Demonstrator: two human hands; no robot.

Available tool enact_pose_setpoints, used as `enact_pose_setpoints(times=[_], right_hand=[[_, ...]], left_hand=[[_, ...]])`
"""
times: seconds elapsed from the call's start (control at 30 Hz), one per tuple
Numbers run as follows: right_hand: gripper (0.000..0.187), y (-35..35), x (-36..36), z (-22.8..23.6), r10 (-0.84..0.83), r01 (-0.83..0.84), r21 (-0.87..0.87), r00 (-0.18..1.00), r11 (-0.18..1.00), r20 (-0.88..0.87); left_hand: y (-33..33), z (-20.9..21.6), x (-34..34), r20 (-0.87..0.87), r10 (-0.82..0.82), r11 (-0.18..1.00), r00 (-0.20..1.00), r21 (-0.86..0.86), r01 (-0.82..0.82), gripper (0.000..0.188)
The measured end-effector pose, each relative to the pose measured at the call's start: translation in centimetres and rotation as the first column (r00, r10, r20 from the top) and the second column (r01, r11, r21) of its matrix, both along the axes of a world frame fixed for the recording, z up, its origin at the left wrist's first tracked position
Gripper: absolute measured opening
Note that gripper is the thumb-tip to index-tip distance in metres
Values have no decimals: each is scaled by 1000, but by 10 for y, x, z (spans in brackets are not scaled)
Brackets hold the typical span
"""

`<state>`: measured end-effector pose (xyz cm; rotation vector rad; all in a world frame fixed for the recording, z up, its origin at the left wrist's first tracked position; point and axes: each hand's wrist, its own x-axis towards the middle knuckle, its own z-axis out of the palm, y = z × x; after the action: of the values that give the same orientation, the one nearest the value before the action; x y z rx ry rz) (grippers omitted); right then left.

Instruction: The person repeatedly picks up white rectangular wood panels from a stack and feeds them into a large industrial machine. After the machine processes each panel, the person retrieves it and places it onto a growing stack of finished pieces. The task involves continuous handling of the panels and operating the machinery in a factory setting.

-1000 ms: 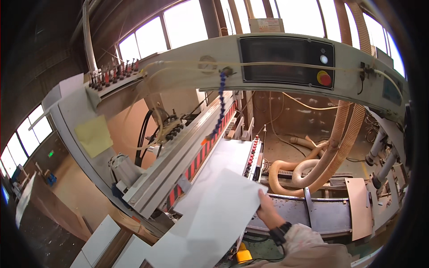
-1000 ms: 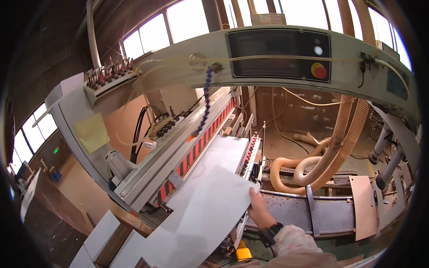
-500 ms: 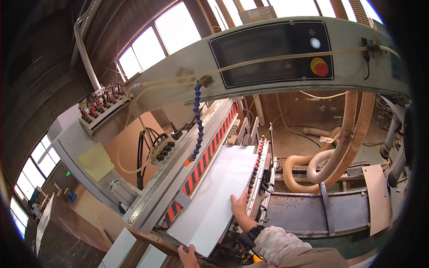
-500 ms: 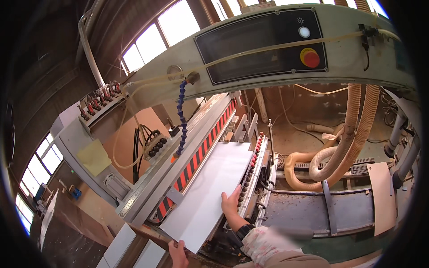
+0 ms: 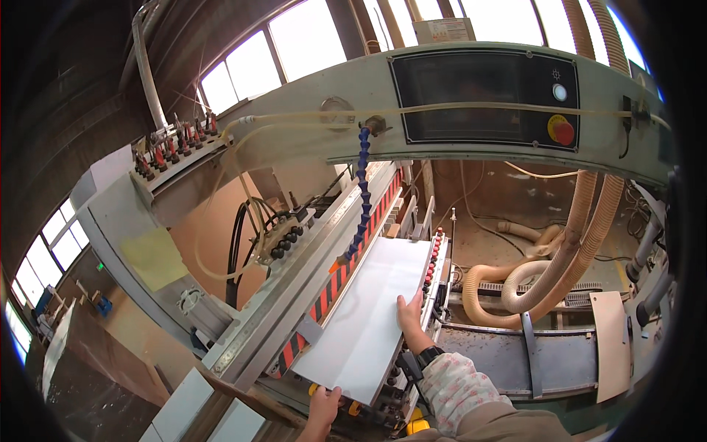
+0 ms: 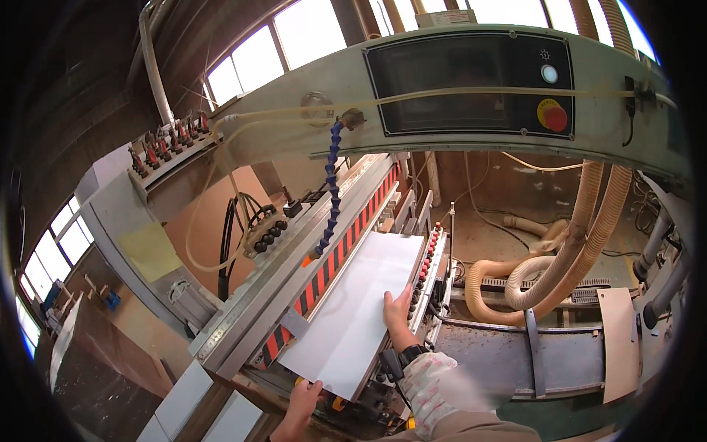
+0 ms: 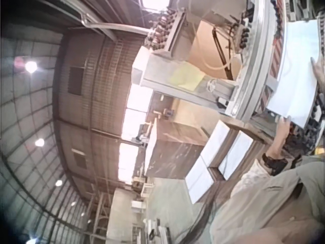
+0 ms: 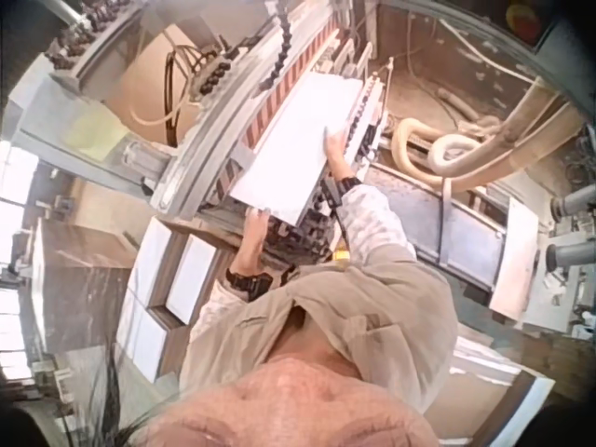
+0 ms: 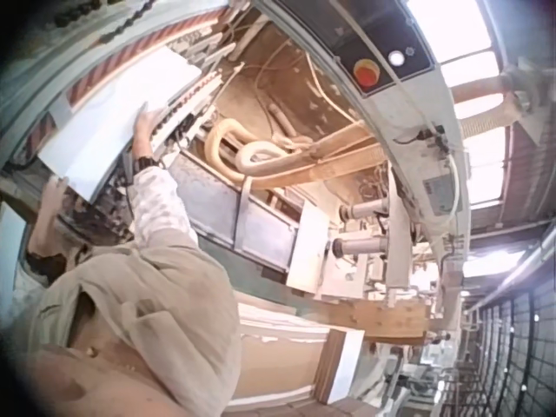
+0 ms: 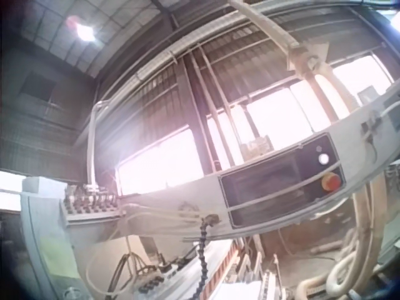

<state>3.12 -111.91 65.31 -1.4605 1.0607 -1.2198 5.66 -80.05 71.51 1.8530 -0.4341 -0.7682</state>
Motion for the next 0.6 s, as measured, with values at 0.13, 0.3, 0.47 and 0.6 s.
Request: enact_pose_setpoints(times=[0.13, 0.3, 0.47, 0.6], right_hand=[[75, -9, 0, -3, 8, -8, -38, 1000, 999, 18], [70, 32, -3, -7, 169, -264, 162, 882, 951, 440], [51, 102, -36, -14, 234, -320, 51, 784, 946, 576], [51, 98, -40, -16, 363, -404, -42, 767, 914, 530]], left_hand=[[0, -7, -4, -127, 40, 982, 991, -177, -62, 29], [17, 13, -26, -444, 125, 832, 887, -440, -338, 26], [9, -36, -32, 252, 63, 956, 966, -293, 14, 41], [7, -18, -42, 324, 10, 991, 946, -128, 34, 55]])
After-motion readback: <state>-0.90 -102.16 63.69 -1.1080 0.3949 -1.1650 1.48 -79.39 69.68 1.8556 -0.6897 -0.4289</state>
